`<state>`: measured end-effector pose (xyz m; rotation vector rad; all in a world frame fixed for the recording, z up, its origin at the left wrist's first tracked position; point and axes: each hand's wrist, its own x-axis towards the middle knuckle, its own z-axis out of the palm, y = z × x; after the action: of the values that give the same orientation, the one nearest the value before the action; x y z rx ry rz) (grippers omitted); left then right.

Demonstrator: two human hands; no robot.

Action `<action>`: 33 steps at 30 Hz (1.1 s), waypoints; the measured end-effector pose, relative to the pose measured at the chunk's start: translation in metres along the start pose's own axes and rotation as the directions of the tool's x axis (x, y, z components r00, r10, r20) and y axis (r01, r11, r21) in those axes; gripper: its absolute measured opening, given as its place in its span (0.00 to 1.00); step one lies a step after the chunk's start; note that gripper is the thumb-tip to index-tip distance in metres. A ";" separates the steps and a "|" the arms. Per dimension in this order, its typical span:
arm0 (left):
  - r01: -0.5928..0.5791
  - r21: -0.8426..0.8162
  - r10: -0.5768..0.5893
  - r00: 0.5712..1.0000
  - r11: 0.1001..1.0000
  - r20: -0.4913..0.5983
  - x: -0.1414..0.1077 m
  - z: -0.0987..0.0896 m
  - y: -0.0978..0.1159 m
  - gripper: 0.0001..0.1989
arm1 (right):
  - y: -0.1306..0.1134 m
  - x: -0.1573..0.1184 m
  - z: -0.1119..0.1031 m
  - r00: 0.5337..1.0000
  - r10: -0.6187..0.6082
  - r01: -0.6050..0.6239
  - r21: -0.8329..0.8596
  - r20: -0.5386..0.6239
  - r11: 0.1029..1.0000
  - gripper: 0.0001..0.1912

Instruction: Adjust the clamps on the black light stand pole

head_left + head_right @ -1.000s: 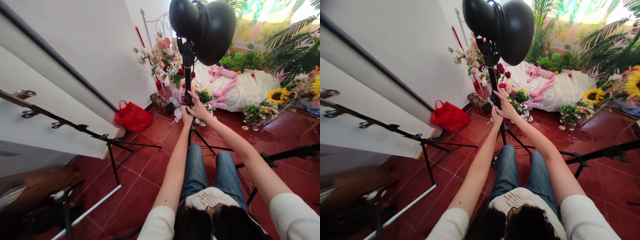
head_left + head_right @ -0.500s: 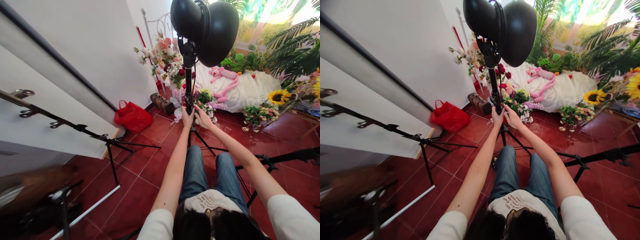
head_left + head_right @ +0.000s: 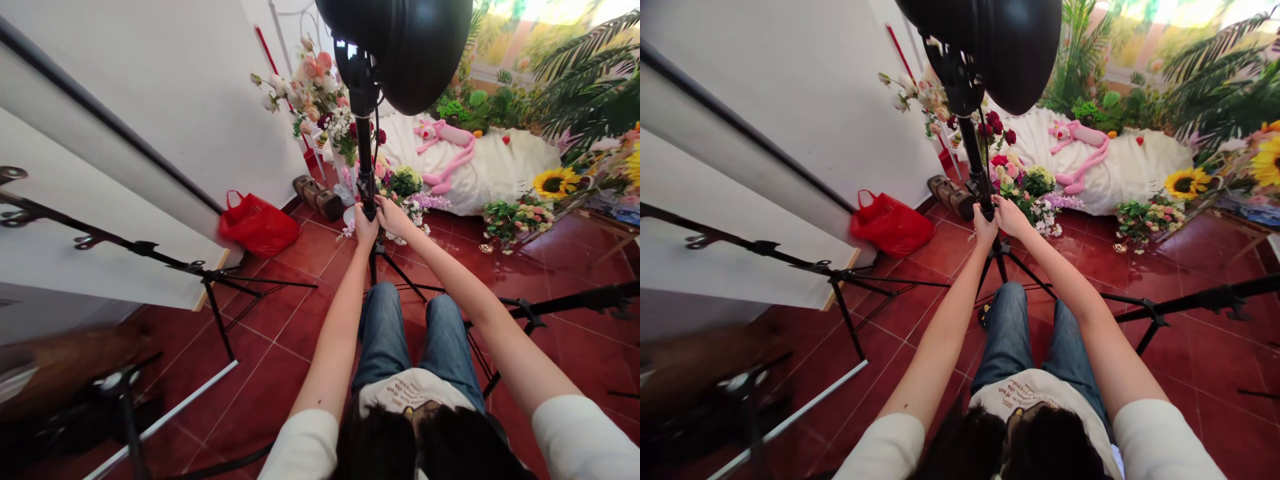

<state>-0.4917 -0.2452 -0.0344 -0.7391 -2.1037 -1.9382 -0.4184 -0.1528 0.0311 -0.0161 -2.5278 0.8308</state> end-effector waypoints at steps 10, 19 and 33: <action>0.097 0.220 -0.103 0.995 0.971 0.015 -0.006 -0.005 0.024 0.19 | -0.022 -0.151 -0.035 0.969 0.180 -0.231 0.375 0.167 0.898 0.24; 0.462 0.329 -0.343 0.868 0.824 -0.358 -0.103 0.032 0.029 0.24 | -0.007 -0.376 -0.129 0.490 0.834 -0.468 0.730 -0.254 0.498 0.16; 0.165 -0.166 0.120 0.257 0.972 0.959 -0.267 0.231 0.154 0.09 | -0.032 -0.470 -0.166 -0.110 0.985 0.180 0.972 -0.134 0.153 0.09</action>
<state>-0.1452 -0.0785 -0.0513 -2.5635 -2.3288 -1.9170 0.0766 -0.1592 -0.0390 -1.1280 -0.3157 1.6315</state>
